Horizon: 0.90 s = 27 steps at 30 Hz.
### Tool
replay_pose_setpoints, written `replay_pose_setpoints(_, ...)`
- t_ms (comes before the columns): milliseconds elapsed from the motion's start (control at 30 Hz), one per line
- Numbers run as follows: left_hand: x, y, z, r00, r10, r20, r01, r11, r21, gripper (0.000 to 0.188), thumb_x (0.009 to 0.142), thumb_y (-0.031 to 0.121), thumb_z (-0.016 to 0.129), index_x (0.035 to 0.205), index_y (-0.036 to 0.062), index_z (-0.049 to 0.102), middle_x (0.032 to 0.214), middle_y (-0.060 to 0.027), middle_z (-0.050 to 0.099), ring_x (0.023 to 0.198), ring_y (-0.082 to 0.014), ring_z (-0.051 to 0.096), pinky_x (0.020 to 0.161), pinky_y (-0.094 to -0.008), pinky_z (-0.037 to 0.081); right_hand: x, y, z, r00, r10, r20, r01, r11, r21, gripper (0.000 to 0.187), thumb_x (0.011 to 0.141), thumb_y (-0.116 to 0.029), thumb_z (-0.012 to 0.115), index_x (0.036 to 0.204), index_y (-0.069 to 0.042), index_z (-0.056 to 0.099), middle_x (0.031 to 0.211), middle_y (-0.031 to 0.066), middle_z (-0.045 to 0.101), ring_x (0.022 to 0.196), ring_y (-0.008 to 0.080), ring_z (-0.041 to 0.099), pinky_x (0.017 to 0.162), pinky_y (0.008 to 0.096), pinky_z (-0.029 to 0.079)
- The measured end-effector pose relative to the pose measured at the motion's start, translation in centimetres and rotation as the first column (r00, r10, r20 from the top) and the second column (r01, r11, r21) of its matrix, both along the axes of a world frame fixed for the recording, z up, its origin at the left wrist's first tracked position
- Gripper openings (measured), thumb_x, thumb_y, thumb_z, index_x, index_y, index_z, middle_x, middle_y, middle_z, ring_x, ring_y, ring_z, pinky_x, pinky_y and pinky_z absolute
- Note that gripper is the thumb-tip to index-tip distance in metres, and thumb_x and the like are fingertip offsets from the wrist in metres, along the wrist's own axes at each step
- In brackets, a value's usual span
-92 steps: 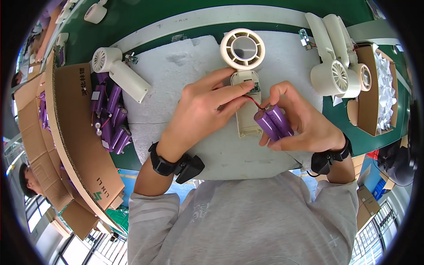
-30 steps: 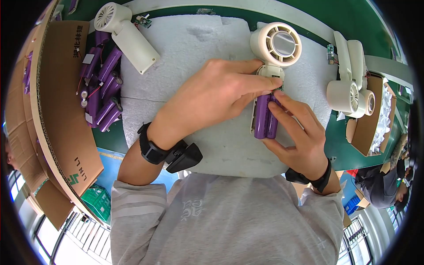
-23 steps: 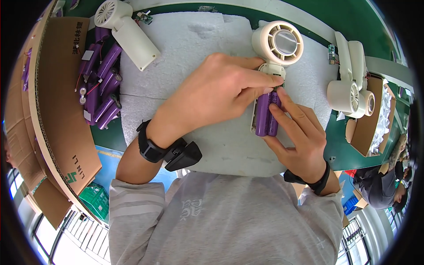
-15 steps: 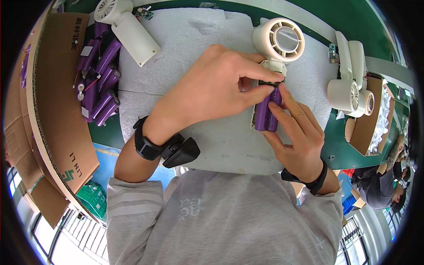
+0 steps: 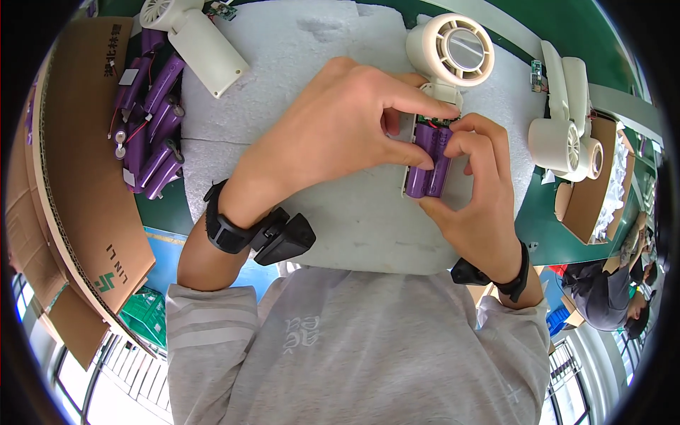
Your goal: The person assembles handheld fans by connecting battery wires to a circuit board and pressing them into the fan housing. They repeat this process for multiple units, placing each partially assembled fan on the table or conveyor belt.
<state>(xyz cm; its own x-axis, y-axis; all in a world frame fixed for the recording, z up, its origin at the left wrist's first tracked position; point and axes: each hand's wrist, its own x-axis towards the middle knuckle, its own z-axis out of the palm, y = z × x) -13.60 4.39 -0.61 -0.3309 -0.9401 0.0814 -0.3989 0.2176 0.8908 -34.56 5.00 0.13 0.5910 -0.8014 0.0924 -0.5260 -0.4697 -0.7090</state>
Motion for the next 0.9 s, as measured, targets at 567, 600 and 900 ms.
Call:
replay_pose_setpoints(567,0.1,0.2,-0.5,0.994,0.025,-0.104,-0.014,0.995,0.103,0.043,0.063,0.013,0.083,0.105,0.0115,0.074,0.079,-0.0100,0.070,0.065,-0.0227,0.065,0.064,-0.0319,0.052,-0.7,1.0,0.7,0.986,0.090,-0.141,-0.107,0.988,-0.115,0.072,0.056,-0.002,0.086,0.124,-0.002,0.060,0.125,0.0127,0.050,0.099,0.0279,0.061,0.084,0.0366,0.053)
replay_pose_setpoints(600,0.1,0.1,-0.7,0.992,0.015,-0.127,-0.007,0.998,0.062,0.043,0.064,0.012,0.082,0.106,0.0106,0.073,0.084,-0.0109,0.069,0.069,-0.0239,0.065,0.067,-0.0327,0.053,-0.5,0.8,0.6,0.986,0.097,-0.135,-0.117,0.983,-0.145,0.072,0.056,-0.002,0.086,0.124,-0.002,0.060,0.125,0.0127,0.050,0.099,0.0279,0.061,0.084,0.0366,0.053)
replay_pose_setpoints(900,0.0,-0.2,-0.4,0.949,0.297,-0.106,-0.314,0.919,-0.239,0.043,0.072,0.008,0.077,0.113,0.0086,0.067,0.116,-0.0161,0.060,0.092,-0.0321,0.064,0.081,-0.0389,0.053,0.0,-4.2,-0.3,0.975,-0.169,-0.146,0.108,0.929,-0.355,0.060,0.070,-0.005,0.079,0.126,-0.001,0.057,0.134,0.0167,0.046,0.108,0.0366,0.056,0.090,0.0407,0.049)
